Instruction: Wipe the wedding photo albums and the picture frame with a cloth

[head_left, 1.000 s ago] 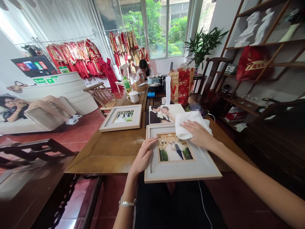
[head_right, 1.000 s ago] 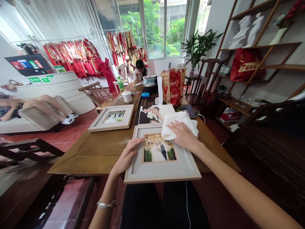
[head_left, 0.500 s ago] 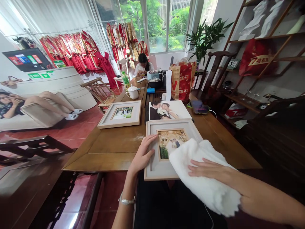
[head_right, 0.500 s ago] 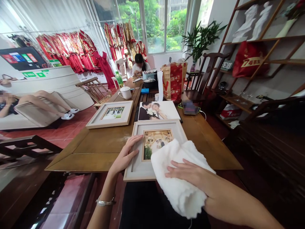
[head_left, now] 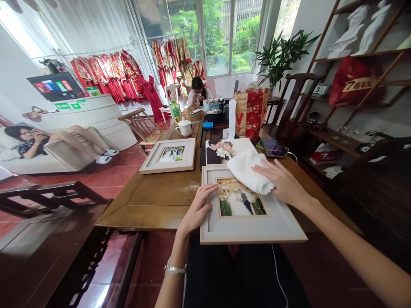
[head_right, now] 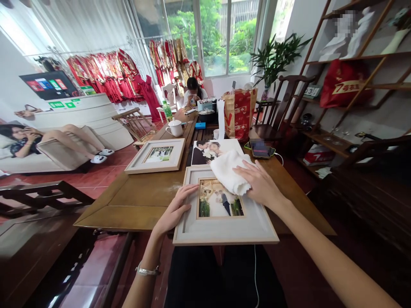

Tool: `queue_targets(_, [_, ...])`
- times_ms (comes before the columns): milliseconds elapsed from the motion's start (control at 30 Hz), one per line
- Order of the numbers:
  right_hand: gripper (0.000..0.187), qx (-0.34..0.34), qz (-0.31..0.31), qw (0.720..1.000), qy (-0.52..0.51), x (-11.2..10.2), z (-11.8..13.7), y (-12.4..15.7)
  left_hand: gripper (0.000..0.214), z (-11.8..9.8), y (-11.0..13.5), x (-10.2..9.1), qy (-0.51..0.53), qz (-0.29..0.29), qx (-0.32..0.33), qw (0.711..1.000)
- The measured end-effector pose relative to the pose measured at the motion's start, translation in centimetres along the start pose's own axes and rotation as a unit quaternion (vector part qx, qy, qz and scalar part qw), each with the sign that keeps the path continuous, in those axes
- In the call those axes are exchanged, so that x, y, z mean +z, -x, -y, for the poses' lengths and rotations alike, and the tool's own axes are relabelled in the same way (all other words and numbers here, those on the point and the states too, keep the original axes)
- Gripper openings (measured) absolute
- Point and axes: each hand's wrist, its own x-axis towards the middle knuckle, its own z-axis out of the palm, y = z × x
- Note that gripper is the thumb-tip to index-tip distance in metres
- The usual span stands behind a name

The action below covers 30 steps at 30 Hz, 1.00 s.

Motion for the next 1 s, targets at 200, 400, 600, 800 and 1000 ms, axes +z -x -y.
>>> queue_targets(200, [0.064, 0.005, 0.052, 0.998, 0.044, 0.5, 1.4, -1.5, 0.063, 0.1, 0.0, 0.0, -0.001, -0.006, -0.001, 1.000])
queue_targets(400, [0.076, -0.034, 0.123, 0.992, -0.006, -0.2, 4.1, 0.1, 0.064, 0.2, -0.1, 0.1, -0.005, -0.009, 0.008, 1.000])
queue_targets(600, [0.092, -0.042, 0.235, 0.959, -0.152, -4.1, 9.0, 5.5, 0.065, 0.3, -0.1, 0.2, -0.012, -0.012, 0.001, 1.000])
queue_targets(800, [0.077, 0.053, 0.174, 0.975, -0.128, -6.5, 8.1, 11.4, 0.065, 0.5, -0.1, 0.2, -0.003, -0.008, 0.002, 1.000])
queue_targets(1000, [0.073, 0.148, 0.063, 0.987, 0.020, -4.1, 3.9, 8.3, 0.064, 0.1, -0.2, 0.1, -0.006, -0.010, 0.002, 1.000])
